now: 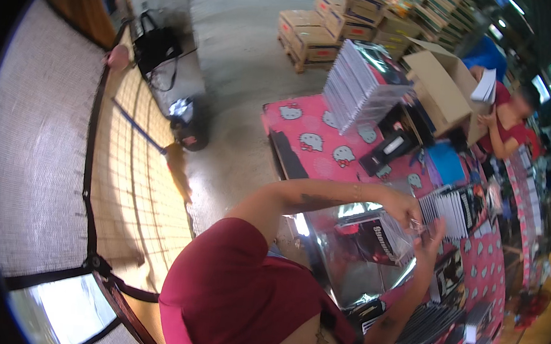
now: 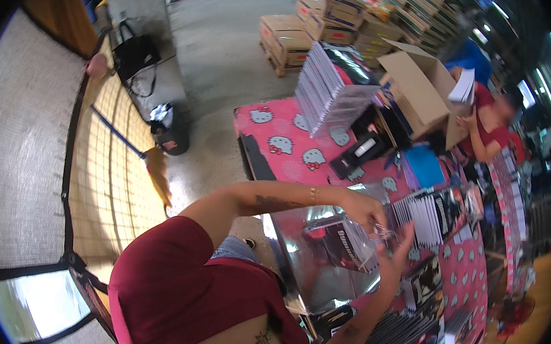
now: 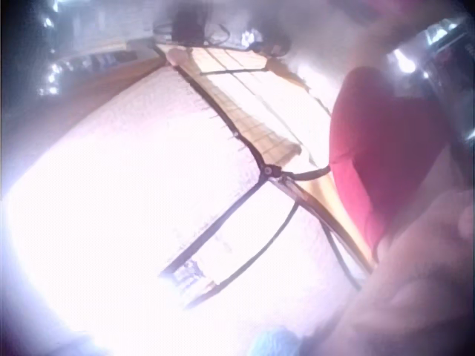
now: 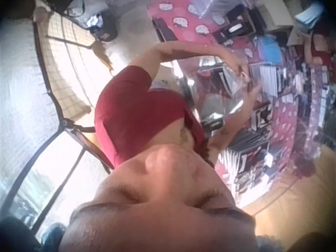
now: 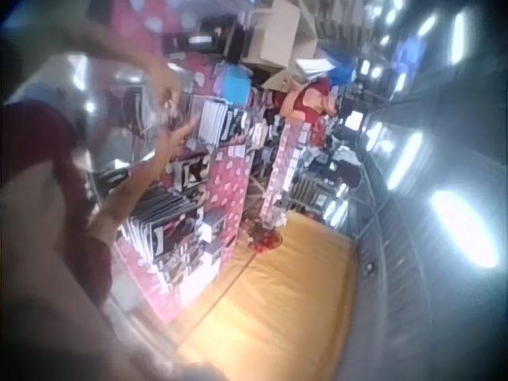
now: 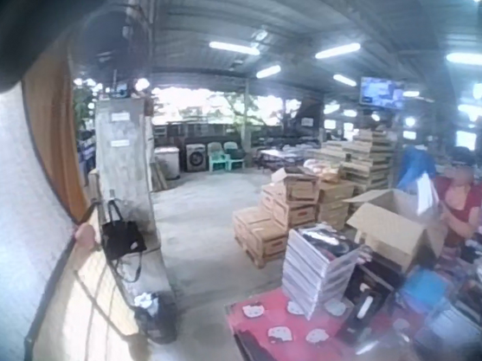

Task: The person places stacks of notebooks into plastic bags, seals them with tape, and stacks the packaged notebooks on a table.

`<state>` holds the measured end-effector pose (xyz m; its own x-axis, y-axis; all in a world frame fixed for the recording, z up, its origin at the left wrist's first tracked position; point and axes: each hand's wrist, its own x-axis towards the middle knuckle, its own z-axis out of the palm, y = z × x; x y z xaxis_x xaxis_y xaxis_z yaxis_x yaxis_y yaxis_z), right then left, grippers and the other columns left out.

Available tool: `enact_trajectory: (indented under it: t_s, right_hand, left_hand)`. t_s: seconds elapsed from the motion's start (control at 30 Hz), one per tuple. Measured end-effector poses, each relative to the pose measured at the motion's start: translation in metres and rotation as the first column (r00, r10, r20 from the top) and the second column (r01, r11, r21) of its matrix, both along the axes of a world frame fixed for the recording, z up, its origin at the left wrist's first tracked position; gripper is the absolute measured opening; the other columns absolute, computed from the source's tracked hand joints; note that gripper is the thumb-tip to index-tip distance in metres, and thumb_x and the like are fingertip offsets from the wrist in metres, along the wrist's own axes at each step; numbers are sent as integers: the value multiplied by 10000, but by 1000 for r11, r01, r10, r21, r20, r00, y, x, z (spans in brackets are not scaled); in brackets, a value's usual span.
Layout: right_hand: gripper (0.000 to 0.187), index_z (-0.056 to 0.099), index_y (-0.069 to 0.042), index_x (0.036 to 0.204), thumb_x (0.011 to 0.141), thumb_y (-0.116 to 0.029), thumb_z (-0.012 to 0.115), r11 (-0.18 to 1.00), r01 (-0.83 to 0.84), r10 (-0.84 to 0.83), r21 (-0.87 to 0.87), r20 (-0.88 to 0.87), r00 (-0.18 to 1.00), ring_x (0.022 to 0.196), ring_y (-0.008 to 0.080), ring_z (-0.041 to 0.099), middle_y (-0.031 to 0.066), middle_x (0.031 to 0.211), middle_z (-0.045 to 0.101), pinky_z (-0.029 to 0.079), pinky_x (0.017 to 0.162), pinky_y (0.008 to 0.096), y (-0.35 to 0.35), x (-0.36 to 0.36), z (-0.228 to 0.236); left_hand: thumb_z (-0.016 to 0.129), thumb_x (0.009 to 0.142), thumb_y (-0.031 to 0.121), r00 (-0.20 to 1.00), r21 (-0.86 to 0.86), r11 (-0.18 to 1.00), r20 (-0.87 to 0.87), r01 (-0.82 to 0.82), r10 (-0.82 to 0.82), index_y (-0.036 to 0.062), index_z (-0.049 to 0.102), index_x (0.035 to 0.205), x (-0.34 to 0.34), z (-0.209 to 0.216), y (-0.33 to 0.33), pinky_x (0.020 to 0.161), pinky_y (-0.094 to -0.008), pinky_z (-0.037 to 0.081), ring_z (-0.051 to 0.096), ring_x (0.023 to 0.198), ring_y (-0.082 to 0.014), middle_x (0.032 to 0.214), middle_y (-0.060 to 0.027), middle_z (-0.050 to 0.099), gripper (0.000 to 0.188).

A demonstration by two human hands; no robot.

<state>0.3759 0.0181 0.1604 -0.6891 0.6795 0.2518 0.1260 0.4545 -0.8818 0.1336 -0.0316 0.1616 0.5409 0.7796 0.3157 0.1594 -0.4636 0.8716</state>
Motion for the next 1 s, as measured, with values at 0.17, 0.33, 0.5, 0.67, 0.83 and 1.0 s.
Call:
enact_trajectory:
  t_s: [0.17, 0.33, 0.5, 0.67, 0.83, 1.0]
  right_hand:
    - [852, 436, -53, 1401, 728, -383, 840, 978, -206, 207, -27, 45, 977, 1207, 301, 537, 125, 1270, 582, 406, 1029, 415, -44, 19, 4]
    - [362, 638, -33, 1123, 800, -146, 756, 798, 43, -186, 601, 177, 967, 987, 308, 622, 126, 1058, 646, 475, 877, 371, -73, 1, -4]
    - [233, 659, -24, 1014, 831, -153, 725, 937, 85, -178, 339, 254, 951, 766, 274, 612, 114, 890, 631, 486, 680, 356, -62, -3, 15]
    - [378, 614, -15, 1110, 813, -191, 766, 828, 161, -347, 536, 265, 900, 777, 244, 628, 118, 897, 653, 497, 712, 347, -47, -12, 23]
    - [521, 556, -30, 1254, 808, -160, 792, 982, 47, -33, -181, 80, 996, 893, 115, 611, 51, 983, 673, 489, 774, 279, -4, 6, -16]
    - [489, 543, -30, 1307, 866, -121, 732, 947, 77, -64, -313, 50, 997, 897, 98, 611, 54, 964, 673, 483, 777, 238, -8, 2, -14]
  left_hand:
    - [725, 839, 425, 858, 400, 890, -357, -217, 369, 12, 531, 1359, -20, 3, -63, 1018, -443, 432, 544, 1250, -337, 1363, -165, 564, 692]
    - [739, 810, 217, 837, 623, 766, -324, -162, 441, 31, 643, 1165, -9, -17, -74, 920, -448, 479, 588, 1107, -340, 1275, -138, 598, 412]
    - [712, 821, 155, 868, 444, 857, -281, -261, 409, 49, 692, 1002, -4, 0, -47, 751, -454, 495, 640, 898, -339, 869, -124, 657, 210]
    - [761, 776, 250, 584, 432, 830, -591, -352, 556, -30, 632, 1062, 24, 18, -40, 721, -463, 505, 663, 814, -365, 845, -204, 680, 421]
    - [819, 759, 333, 894, -138, 951, -398, -278, 203, -45, 647, 1028, -13, -3, 17, 710, -343, 491, 661, 805, -233, 860, -142, 685, 495]
    - [767, 828, 238, 985, -480, 870, -171, -109, 30, 12, 711, 980, -6, -35, 56, 672, -279, 483, 631, 753, -147, 821, -51, 668, 277]
